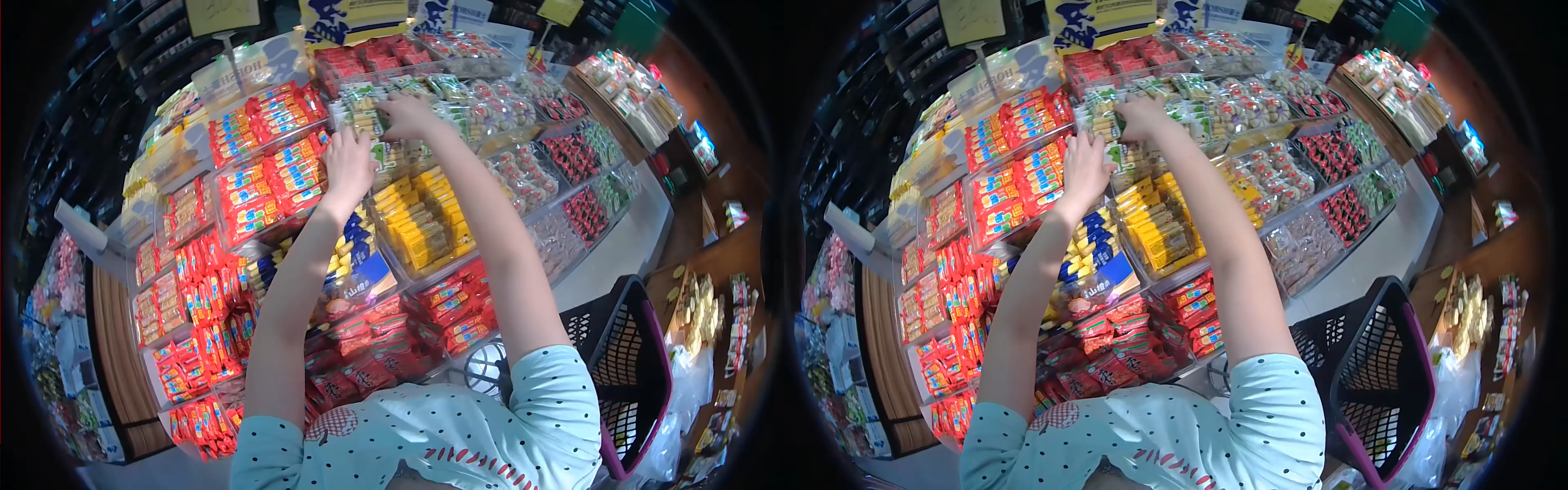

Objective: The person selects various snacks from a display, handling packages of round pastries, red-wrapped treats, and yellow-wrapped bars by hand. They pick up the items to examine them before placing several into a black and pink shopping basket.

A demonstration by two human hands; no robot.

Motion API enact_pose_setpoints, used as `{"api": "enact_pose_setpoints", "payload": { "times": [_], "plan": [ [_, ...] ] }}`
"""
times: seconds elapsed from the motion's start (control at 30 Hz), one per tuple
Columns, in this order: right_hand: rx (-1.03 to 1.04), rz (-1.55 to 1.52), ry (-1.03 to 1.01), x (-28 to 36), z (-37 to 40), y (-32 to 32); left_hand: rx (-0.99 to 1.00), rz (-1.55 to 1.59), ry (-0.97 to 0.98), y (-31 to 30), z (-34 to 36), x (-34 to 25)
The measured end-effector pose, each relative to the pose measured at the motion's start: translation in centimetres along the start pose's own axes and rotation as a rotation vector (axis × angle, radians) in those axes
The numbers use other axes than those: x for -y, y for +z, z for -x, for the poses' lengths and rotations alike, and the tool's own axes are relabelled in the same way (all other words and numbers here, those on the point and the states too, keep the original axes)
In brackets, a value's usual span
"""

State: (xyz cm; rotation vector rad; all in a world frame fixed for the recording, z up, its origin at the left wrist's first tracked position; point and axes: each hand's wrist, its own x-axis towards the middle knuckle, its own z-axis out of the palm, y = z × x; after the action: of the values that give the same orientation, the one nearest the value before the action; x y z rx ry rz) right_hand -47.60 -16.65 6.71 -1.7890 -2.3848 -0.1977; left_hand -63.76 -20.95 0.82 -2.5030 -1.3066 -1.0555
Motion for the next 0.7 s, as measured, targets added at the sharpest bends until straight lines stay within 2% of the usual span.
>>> {"api": "enact_pose_setpoints", "payload": {
  "times": [0.03, 0.13, 0.2, 0.27, 0.33, 0.37, 0.43, 0.47, 0.5, 0.57, 0.63, 0.7],
  "plan": [
    [-0.008, -0.001, 0.012, -0.1, 0.0, 0.2, -0.027, -0.017, 0.033, -0.2, 0.0, -0.2],
    [-0.199, 0.08, -0.077, -0.1, 0.5, 1.5, -0.085, -0.028, 0.118, 0.1, 0.3, -0.9],
    [-0.227, 0.046, -0.089, -0.2, 0.8, 1.5, -0.122, -0.011, 0.182, 0.6, 0.4, -0.9],
    [-0.247, 0.012, -0.109, -0.4, 1.3, 1.1, -0.151, 0.009, 0.19, 1.1, 0.8, -0.7],
    [-0.395, -0.038, -0.11, -0.6, 2.5, -0.3, -0.226, 0.069, 0.213, 0.1, 1.3, -0.6],
    [-0.391, -0.042, -0.123, -0.8, 3.2, -1.1, -0.228, 0.063, 0.201, -0.9, 1.8, -0.4],
    [-0.489, -0.217, 0.051, -1.4, 5.4, -2.3, -0.183, 0.143, 0.034, -2.9, 3.5, 0.3],
    [-0.567, -0.421, 0.089, -1.7, 7.2, -2.4, -0.228, 0.222, -0.065, -4.4, 4.7, 0.1],
    [-0.641, -0.628, 0.133, -2.1, 9.1, -2.2, -0.165, 0.264, -0.201, -6.0, 6.3, 0.4],
    [-0.613, -0.846, 0.29, -3.4, 12.7, -1.0, -0.139, 0.87, -0.427, -6.6, 10.2, 2.3],
    [-0.552, -1.185, 0.311, -3.3, 17.0, -0.2, -0.197, 1.095, -0.494, -10.4, 14.0, 1.2],
    [-0.546, -1.434, 0.374, -2.0, 20.9, 1.2, -0.218, 1.097, -0.578, -12.3, 18.7, 1.0]
  ]
}}
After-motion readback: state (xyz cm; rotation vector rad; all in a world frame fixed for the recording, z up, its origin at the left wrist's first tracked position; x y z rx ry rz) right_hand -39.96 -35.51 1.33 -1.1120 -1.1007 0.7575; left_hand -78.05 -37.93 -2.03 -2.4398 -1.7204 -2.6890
